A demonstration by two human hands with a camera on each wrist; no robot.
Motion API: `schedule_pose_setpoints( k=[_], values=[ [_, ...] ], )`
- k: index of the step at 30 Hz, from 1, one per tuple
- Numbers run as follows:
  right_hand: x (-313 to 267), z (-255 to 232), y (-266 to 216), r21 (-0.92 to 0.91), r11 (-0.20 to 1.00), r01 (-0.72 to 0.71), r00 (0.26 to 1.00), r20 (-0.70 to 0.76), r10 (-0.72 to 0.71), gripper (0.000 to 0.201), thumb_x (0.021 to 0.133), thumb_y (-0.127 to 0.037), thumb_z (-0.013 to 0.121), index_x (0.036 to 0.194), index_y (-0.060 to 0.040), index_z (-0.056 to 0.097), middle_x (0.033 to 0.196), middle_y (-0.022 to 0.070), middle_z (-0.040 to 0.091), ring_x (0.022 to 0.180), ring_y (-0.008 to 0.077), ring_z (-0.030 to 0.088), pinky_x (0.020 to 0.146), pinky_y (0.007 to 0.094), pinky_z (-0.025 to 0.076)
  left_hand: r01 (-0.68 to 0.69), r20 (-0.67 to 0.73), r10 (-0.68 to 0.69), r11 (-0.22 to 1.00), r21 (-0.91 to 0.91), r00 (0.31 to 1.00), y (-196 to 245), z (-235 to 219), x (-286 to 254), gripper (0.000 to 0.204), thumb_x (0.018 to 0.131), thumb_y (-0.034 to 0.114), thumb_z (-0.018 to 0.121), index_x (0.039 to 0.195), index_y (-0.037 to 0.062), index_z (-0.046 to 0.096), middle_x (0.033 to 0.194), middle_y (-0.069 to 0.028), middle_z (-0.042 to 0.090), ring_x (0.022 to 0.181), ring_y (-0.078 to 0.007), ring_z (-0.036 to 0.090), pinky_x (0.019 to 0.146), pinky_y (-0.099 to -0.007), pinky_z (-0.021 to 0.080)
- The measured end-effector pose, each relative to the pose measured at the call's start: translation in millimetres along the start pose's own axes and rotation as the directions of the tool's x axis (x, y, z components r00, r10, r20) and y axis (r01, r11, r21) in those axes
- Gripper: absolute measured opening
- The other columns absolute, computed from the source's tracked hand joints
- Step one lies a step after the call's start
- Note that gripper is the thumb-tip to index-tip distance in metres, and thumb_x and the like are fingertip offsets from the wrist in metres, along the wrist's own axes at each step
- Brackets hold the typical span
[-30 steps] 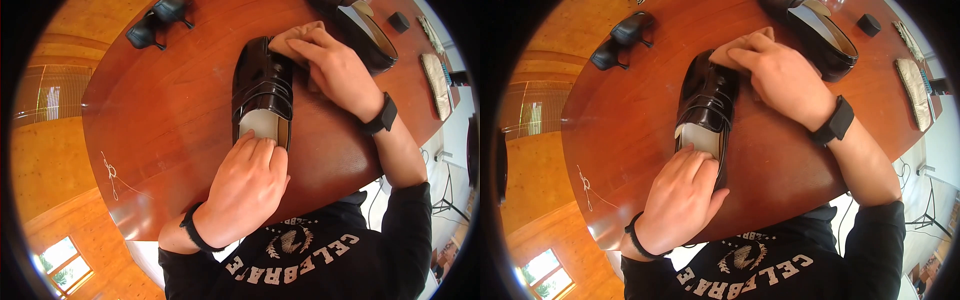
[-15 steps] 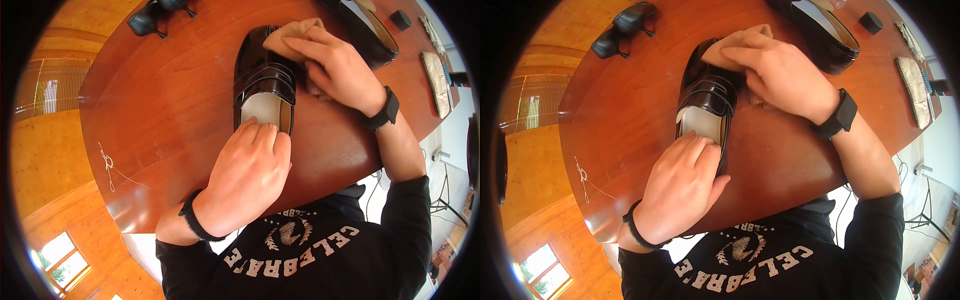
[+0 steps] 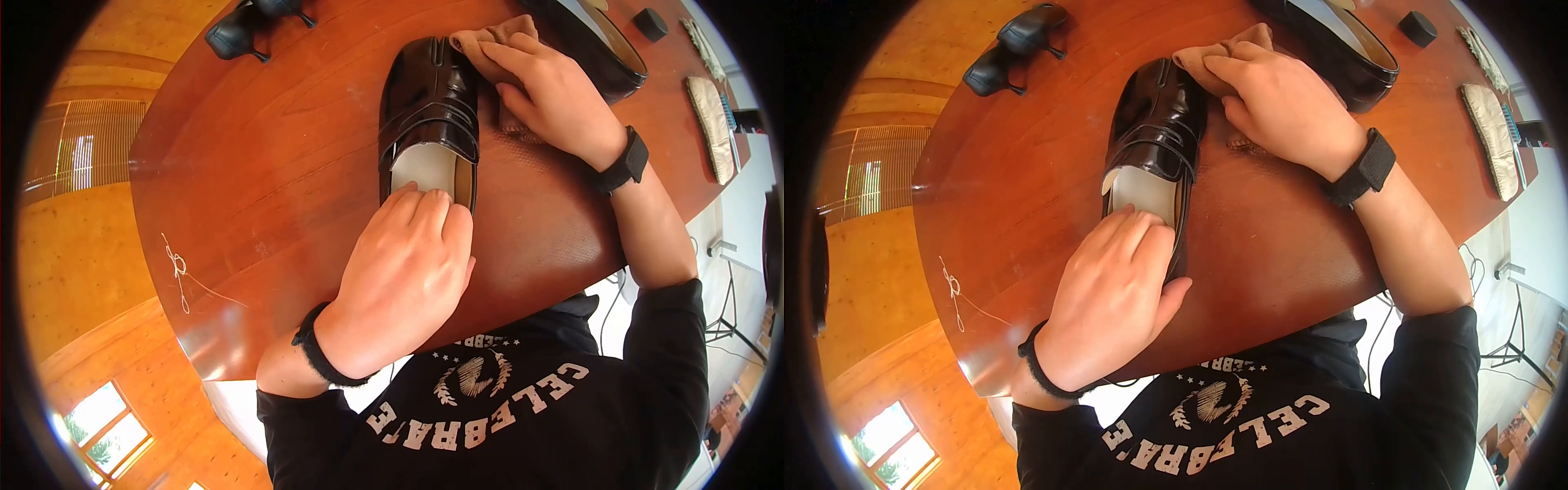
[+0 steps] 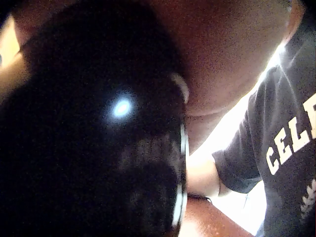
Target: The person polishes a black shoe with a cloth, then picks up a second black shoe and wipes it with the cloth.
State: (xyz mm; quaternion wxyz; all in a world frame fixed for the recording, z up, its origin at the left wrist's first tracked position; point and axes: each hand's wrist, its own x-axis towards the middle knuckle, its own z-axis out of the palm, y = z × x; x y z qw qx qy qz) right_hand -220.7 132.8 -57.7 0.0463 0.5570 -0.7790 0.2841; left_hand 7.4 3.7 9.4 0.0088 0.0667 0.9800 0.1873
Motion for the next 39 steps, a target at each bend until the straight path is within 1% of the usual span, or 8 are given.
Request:
schedule_pose_setpoints(
  k=[2, 9, 13, 17, 20, 23, 28, 39],
  values=[
    [1, 0, -4, -0.017, 0.999, 0.031, 0.998, -0.047, -0.032, 0.036, 0.08, 0.001, 0.062, 0.116, -0.0024, 0.063, 0.107, 0.0205, 0.065, 0.1, 0.0427, 0.063, 0.086, 0.0483, 0.053, 0.004, 0.006, -0.004, 1.0, -0.002, 1.0, -1, 0, 0, 0.039, 0.069, 0.005, 0.08, 0.098, -0.0015, 0.056, 0.094, -0.0168, 0.055, 0.091, -0.0362, 0.058, 0.081, -0.043, 0.051],
    [1, -6, -27, 0.262, 0.958, 0.114, 0.987, 0.081, -0.139, 0.058, 0.079, 0.014, 0.054, 0.134, -0.0037, 0.062, 0.105, 0.016, 0.058, 0.093, 0.0318, 0.065, 0.079, 0.0391, 0.054, 0.015, 0.014, -0.015, 1.0, 0.004, 1.0, -1, 1, -2, 0.039, 0.069, 0.006, 0.08, 0.098, -0.0016, 0.055, 0.096, -0.017, 0.054, 0.093, -0.0363, 0.058, 0.081, -0.0429, 0.05],
    [2, -4, -33, 0.307, 0.934, 0.181, 0.983, -0.036, -0.179, 0.063, 0.077, 0.017, 0.051, 0.136, -0.0034, 0.062, 0.103, 0.0138, 0.057, 0.081, 0.0253, 0.064, 0.073, 0.0361, 0.054, 0.015, 0.025, -0.015, 1.0, 0.002, 1.0, -2, 1, -2, 0.04, 0.069, 0.006, 0.08, 0.099, -0.0017, 0.055, 0.096, -0.0171, 0.054, 0.093, -0.0362, 0.058, 0.082, -0.0426, 0.051],
    [5, -4, -32, 0.269, 0.924, 0.272, 0.958, -0.171, -0.232, 0.064, 0.073, 0.016, 0.049, 0.132, -0.0026, 0.065, 0.1, 0.0132, 0.056, 0.074, 0.0251, 0.061, 0.069, 0.0342, 0.053, 0.021, 0.029, -0.021, 1.0, 0.005, 0.999, -3, 2, -2, 0.039, 0.069, 0.006, 0.08, 0.099, -0.0015, 0.055, 0.096, -0.0171, 0.054, 0.093, -0.0359, 0.058, 0.082, -0.0426, 0.051],
    [0, -5, -32, 0.335, 0.903, 0.269, 0.96, -0.015, -0.28, 0.062, 0.07, 0.016, 0.047, 0.126, -0.0015, 0.068, 0.098, 0.0125, 0.056, 0.075, 0.0249, 0.061, 0.068, 0.0325, 0.053, 0.02, 0.019, -0.02, 1.0, 0.011, 1.0, -4, 3, -3, 0.039, 0.069, 0.006, 0.08, 0.098, -0.0014, 0.055, 0.096, -0.017, 0.054, 0.093, -0.0357, 0.058, 0.082, -0.0425, 0.051],
    [3, -12, -25, 0.361, 0.905, 0.227, 0.971, -0.01, -0.24, 0.045, 0.071, 0.006, 0.061, 0.115, -0.0021, 0.071, 0.103, 0.014, 0.064, 0.087, 0.0352, 0.065, 0.074, 0.04, 0.055, 0.02, 0.023, -0.02, 1.0, 0.014, 1.0, -3, 3, -3, 0.039, 0.069, 0.006, 0.08, 0.098, -0.0013, 0.055, 0.096, -0.0169, 0.054, 0.093, -0.0356, 0.058, 0.082, -0.0424, 0.051],
    [2, -12, -29, 0.369, 0.909, 0.193, 0.979, -0.01, -0.204, 0.045, 0.07, 0.006, 0.061, 0.114, -0.0019, 0.071, 0.101, 0.0146, 0.064, 0.084, 0.0361, 0.065, 0.073, 0.0408, 0.055, 0.016, 0.023, -0.017, 1.0, 0.016, 1.0, -2, 2, -2, 0.039, 0.069, 0.006, 0.08, 0.098, -0.0014, 0.055, 0.096, -0.0167, 0.054, 0.093, -0.0355, 0.058, 0.081, -0.0424, 0.051],
    [2, -11, -31, 0.353, 0.812, 0.466, 0.881, -0.099, -0.463, 0.058, 0.065, 0.008, 0.051, 0.119, -0.0003, 0.073, 0.089, 0.0111, 0.057, 0.076, 0.0246, 0.059, 0.069, 0.0321, 0.051, 0.005, 0.002, -0.005, 1.0, 0.024, 1.0, -3, 4, -2, 0.041, 0.068, 0.005, 0.08, 0.099, -0.0021, 0.055, 0.095, -0.0169, 0.054, 0.092, -0.0356, 0.058, 0.081, -0.0428, 0.051]
  ],
)
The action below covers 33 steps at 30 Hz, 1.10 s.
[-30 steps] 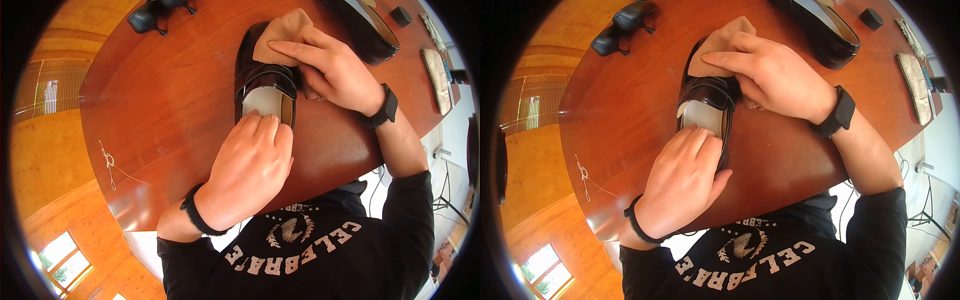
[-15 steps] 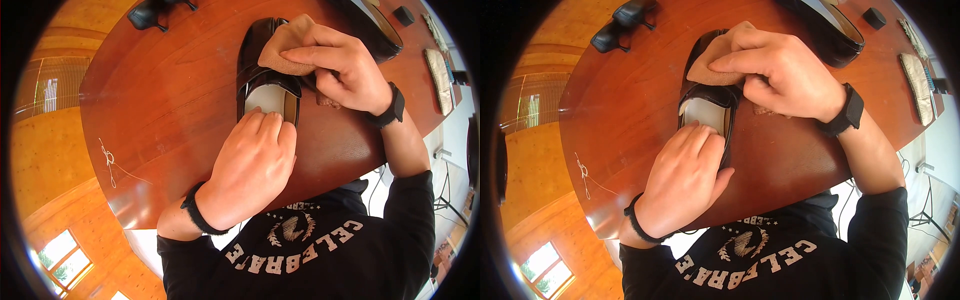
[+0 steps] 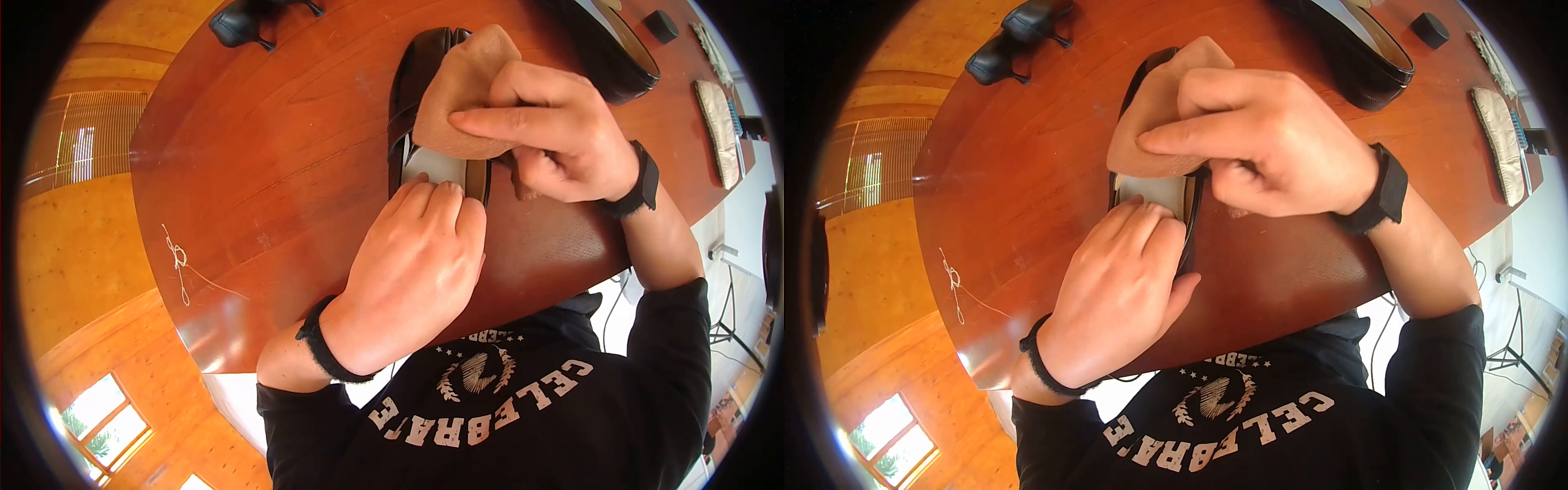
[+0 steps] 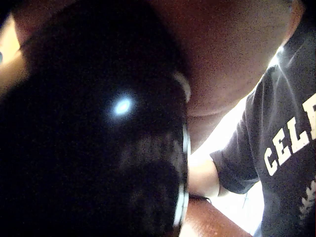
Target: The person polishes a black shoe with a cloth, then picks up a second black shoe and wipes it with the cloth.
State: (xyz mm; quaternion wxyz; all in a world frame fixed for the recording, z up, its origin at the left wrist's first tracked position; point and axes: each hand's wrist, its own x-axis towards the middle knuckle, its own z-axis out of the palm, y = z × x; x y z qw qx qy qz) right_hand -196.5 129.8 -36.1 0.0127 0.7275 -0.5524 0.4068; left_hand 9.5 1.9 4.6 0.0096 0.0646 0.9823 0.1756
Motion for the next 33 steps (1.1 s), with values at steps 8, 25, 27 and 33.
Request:
schedule_pose_setpoints(
  k=[8, 25, 27, 33],
  values=[
    [2, 1, 3, -0.083, 0.987, -0.137, 0.987, -0.101, 0.128, 0.052, 0.069, 0.009, 0.052, 0.115, -0.0017, 0.073, 0.09, 0.0107, 0.058, 0.078, 0.0246, 0.064, 0.07, 0.0339, 0.053, -0.001, 0.007, 0.001, 1.0, -0.013, 1.0, 1, -1, 1, 0.039, 0.068, 0.005, 0.08, 0.097, -0.0019, 0.055, 0.095, -0.017, 0.054, 0.09, -0.0358, 0.058, 0.079, -0.0431, 0.051],
    [-13, 2, 21, -0.398, 0.793, -0.461, 0.883, -0.121, 0.453, 0.049, 0.08, 0.003, 0.062, 0.128, -0.0044, 0.065, 0.124, 0.0193, 0.063, 0.106, 0.041, 0.065, 0.088, 0.0423, 0.054, -0.007, -0.011, 0.006, 0.999, -0.035, 1.0, 0, -2, 0, 0.037, 0.068, 0.005, 0.08, 0.094, -0.0004, 0.054, 0.093, -0.0167, 0.053, 0.089, -0.0361, 0.057, 0.077, -0.0434, 0.05],
    [-13, 1, 19, -0.368, 0.827, -0.425, 0.902, -0.098, 0.42, 0.049, 0.08, 0.003, 0.062, 0.129, -0.0047, 0.065, 0.123, 0.0191, 0.063, 0.106, 0.0412, 0.064, 0.088, 0.0423, 0.054, -0.013, -0.02, 0.012, 0.999, -0.036, 1.0, 1, -2, 1, 0.037, 0.068, 0.005, 0.08, 0.094, -0.0005, 0.054, 0.092, -0.0166, 0.053, 0.089, -0.0361, 0.057, 0.077, -0.0435, 0.05],
    [-10, 5, 12, -0.248, 0.893, -0.375, 0.925, -0.04, 0.377, 0.054, 0.082, 0.001, 0.065, 0.135, -0.0062, 0.061, 0.119, 0.0194, 0.062, 0.104, 0.0417, 0.063, 0.088, 0.0421, 0.053, 0.0, -0.008, 0.0, 1.0, -0.03, 1.0, 1, -2, 1, 0.038, 0.068, 0.005, 0.08, 0.095, -0.0005, 0.054, 0.093, -0.0166, 0.053, 0.089, -0.0358, 0.057, 0.078, -0.043, 0.05]
  ],
)
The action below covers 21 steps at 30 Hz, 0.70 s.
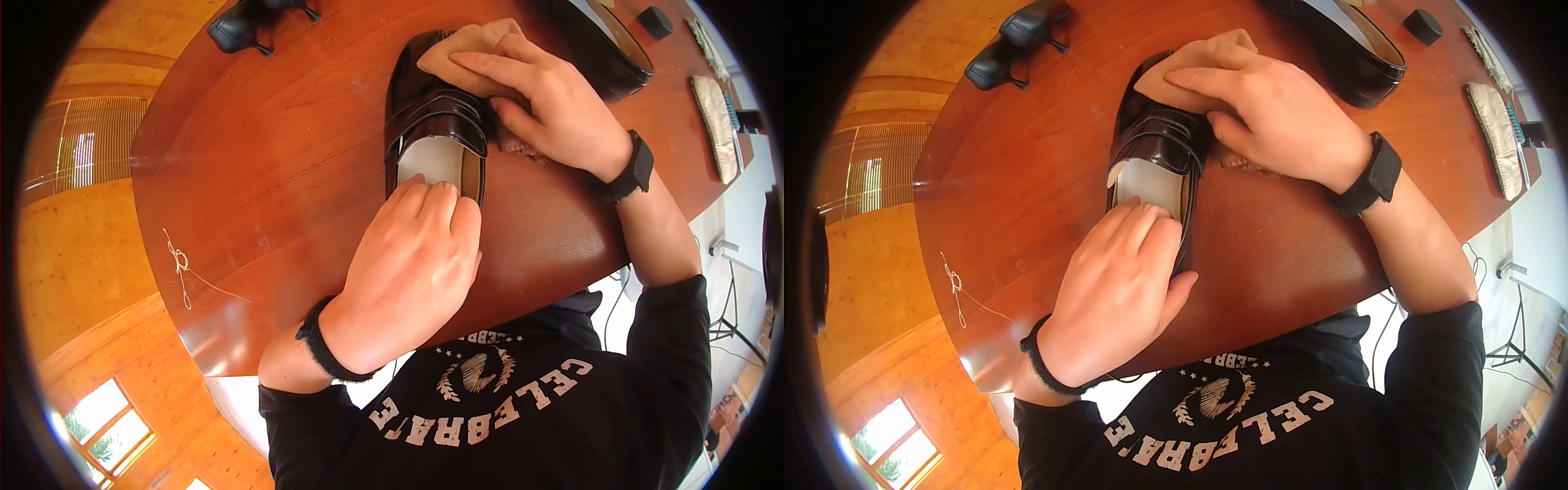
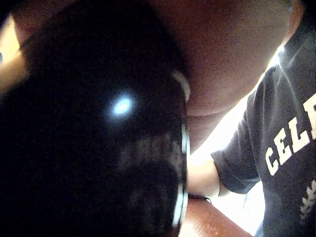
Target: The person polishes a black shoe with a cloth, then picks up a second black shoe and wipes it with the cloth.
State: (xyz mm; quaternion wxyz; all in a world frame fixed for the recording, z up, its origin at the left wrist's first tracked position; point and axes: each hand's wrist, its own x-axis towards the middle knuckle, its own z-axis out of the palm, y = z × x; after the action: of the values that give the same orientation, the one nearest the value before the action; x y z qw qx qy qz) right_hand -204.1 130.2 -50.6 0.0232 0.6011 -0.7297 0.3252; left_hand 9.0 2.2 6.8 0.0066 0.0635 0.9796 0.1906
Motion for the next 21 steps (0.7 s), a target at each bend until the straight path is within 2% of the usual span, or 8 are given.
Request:
schedule_pose_setpoints(
  k=[2, 5, 17, 21],
  values=[
    [1.4, -1.1, 2.1, -0.065, 0.998, -0.01, 1.0, -0.027, 0.009, 0.056, 0.082, 0.0, 0.066, 0.137, -0.0067, 0.061, 0.119, 0.02, 0.062, 0.105, 0.0418, 0.063, 0.088, 0.0424, 0.052, 0.001, 0.006, -0.001, 1.0, 0.004, 1.0, 0.0, -0.4, -0.1, 0.038, 0.068, 0.005, 0.08, 0.095, -0.0004, 0.054, 0.093, -0.0164, 0.053, 0.089, -0.0356, 0.058, 0.078, -0.0429, 0.05],
    [-0.9, -0.3, 7.6, -0.112, 0.989, -0.097, 0.995, -0.005, 0.097, 0.058, 0.081, -0.002, 0.068, 0.139, -0.0075, 0.059, 0.12, 0.0208, 0.061, 0.107, 0.0427, 0.062, 0.09, 0.0436, 0.052, 0.0, 0.004, 0.0, 1.0, 0.009, 1.0, 0.1, -0.3, -0.2, 0.038, 0.068, 0.005, 0.08, 0.095, -0.0002, 0.054, 0.093, -0.0162, 0.053, 0.089, -0.0354, 0.058, 0.078, -0.0427, 0.05],
    [-2.9, 1.0, 6.4, -0.121, 0.989, -0.089, 0.996, -0.003, 0.09, 0.066, 0.078, -0.005, 0.073, 0.141, -0.0068, 0.057, 0.123, 0.0211, 0.06, 0.111, 0.0436, 0.06, 0.093, 0.0444, 0.051, -0.003, 0.002, 0.003, 1.0, 0.009, 1.0, 0.2, 0.4, -0.2, 0.038, 0.068, 0.005, 0.08, 0.095, 0.0, 0.054, 0.093, -0.0165, 0.053, 0.09, -0.0359, 0.058, 0.078, -0.0431, 0.05],
    [-2.3, 1.5, 6.0, -0.096, 0.994, -0.048, 0.999, 0.01, 0.049, 0.068, 0.075, 0.003, 0.068, 0.141, -0.0067, 0.057, 0.12, 0.0211, 0.06, 0.11, 0.0434, 0.06, 0.091, 0.0446, 0.051, 0.0, 0.002, 0.0, 1.0, 0.006, 1.0, 0.2, -0.1, -0.2, 0.037, 0.068, 0.005, 0.08, 0.094, 0.0001, 0.054, 0.093, -0.0166, 0.053, 0.089, -0.0361, 0.057, 0.078, -0.0432, 0.05]
  ],
)
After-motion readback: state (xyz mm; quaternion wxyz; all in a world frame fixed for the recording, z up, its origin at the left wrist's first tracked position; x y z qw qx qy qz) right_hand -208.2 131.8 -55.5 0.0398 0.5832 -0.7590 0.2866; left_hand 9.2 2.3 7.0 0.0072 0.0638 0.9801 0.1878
